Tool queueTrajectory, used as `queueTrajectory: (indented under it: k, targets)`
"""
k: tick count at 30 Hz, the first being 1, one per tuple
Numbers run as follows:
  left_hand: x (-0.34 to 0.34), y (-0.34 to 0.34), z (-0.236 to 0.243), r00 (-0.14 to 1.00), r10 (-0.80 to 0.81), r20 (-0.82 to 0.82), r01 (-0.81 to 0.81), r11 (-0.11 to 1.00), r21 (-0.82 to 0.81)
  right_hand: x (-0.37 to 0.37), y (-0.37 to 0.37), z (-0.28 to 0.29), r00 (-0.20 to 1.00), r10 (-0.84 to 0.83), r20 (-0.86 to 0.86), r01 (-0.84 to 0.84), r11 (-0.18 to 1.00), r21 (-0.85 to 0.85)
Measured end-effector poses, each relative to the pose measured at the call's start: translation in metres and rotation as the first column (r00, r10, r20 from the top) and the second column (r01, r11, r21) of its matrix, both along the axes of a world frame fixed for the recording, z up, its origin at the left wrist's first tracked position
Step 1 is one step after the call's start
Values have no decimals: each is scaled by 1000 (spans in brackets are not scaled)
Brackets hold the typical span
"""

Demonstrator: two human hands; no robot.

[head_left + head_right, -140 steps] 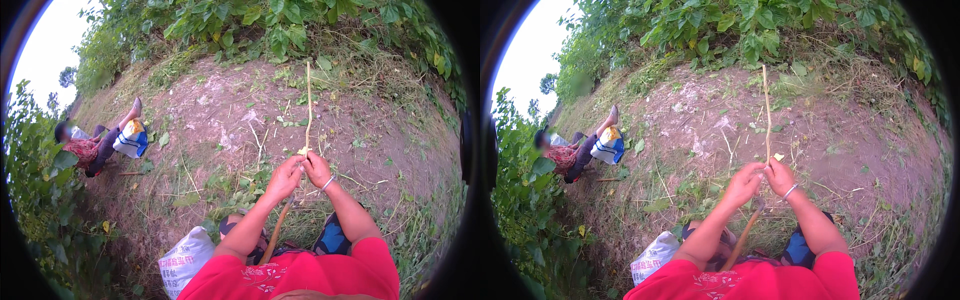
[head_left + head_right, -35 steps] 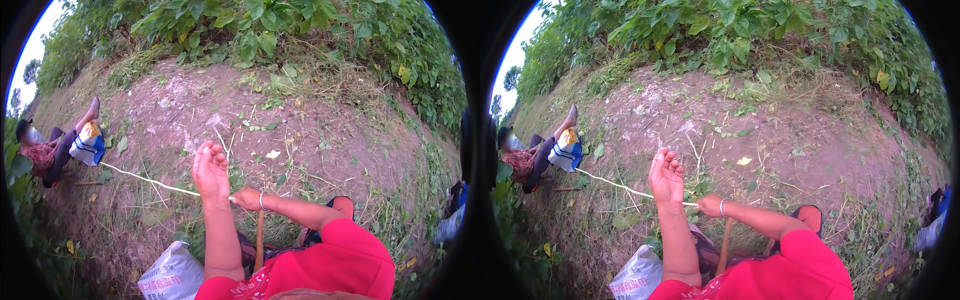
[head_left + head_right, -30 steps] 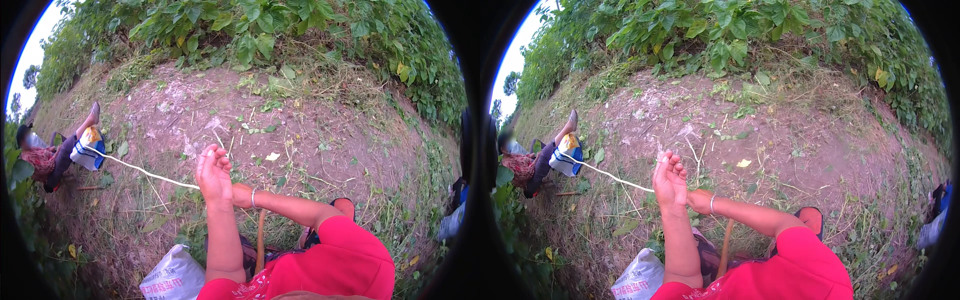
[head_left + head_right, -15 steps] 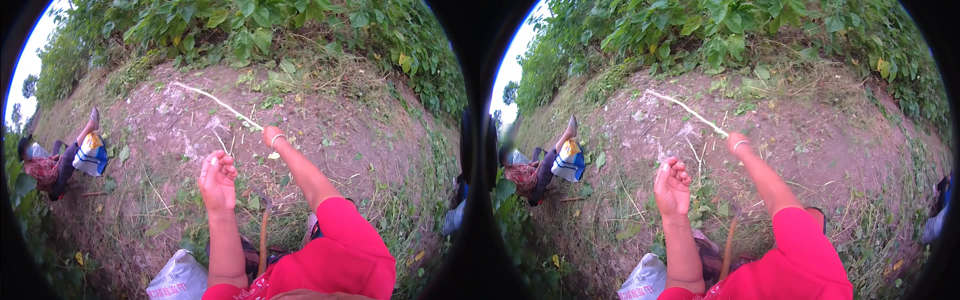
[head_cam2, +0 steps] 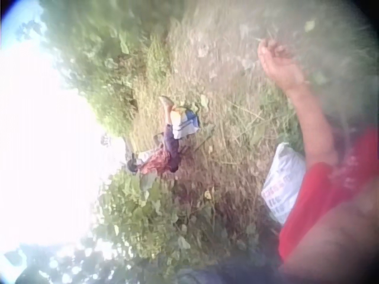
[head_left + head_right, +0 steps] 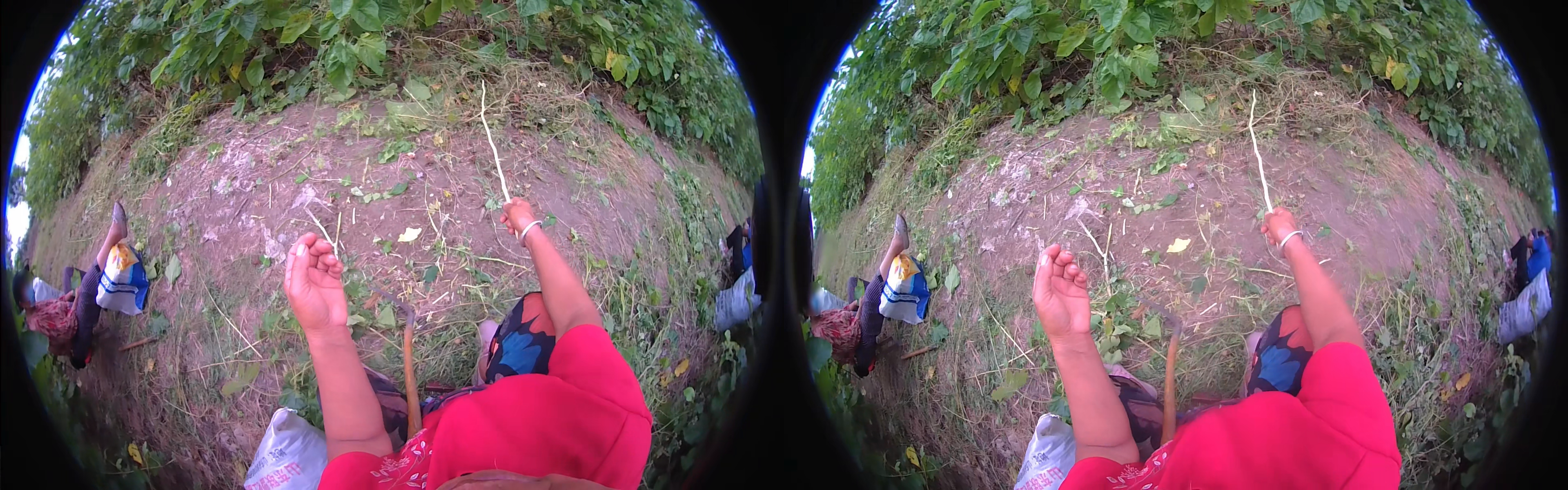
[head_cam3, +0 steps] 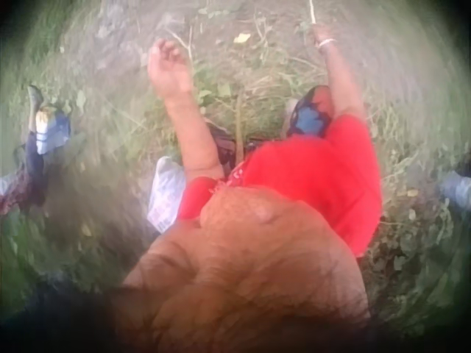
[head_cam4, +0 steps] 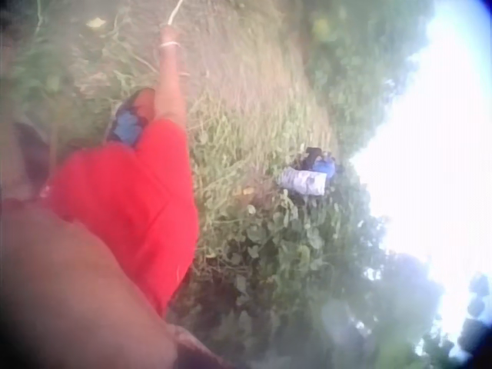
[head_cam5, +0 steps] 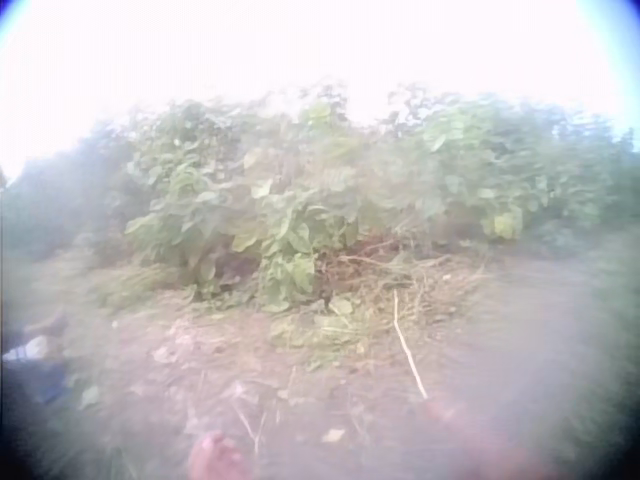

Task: The person sits on the ground and uses a curved knife to strip the outer layer from long, thin plant stems. They hold the stem with one hand and scrape it with the knife, then pull the fibrous strands apart with both hands.

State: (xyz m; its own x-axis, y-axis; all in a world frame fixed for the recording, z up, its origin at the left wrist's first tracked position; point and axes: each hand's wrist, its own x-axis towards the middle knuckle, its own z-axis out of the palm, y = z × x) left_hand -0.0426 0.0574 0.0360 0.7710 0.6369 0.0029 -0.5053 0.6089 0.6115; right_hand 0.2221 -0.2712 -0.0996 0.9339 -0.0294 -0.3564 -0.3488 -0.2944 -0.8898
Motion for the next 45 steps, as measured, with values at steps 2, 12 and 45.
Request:
queueTrajectory:
  k: [2,12,45]
  targets:
    - [4,-2,-1,1000,-8,-13,8,1000,1,-8,7,-1,995,98,19,-96,992,-77]
    - [3,-4,-4,998,-38,-42,39,999,28,15,50,-48,916,395,65,-315,812,-491]
    - [-1,3,-3,999,-10,-45,12,999,42,-90,45,40,740,594,314,-560,804,-201]
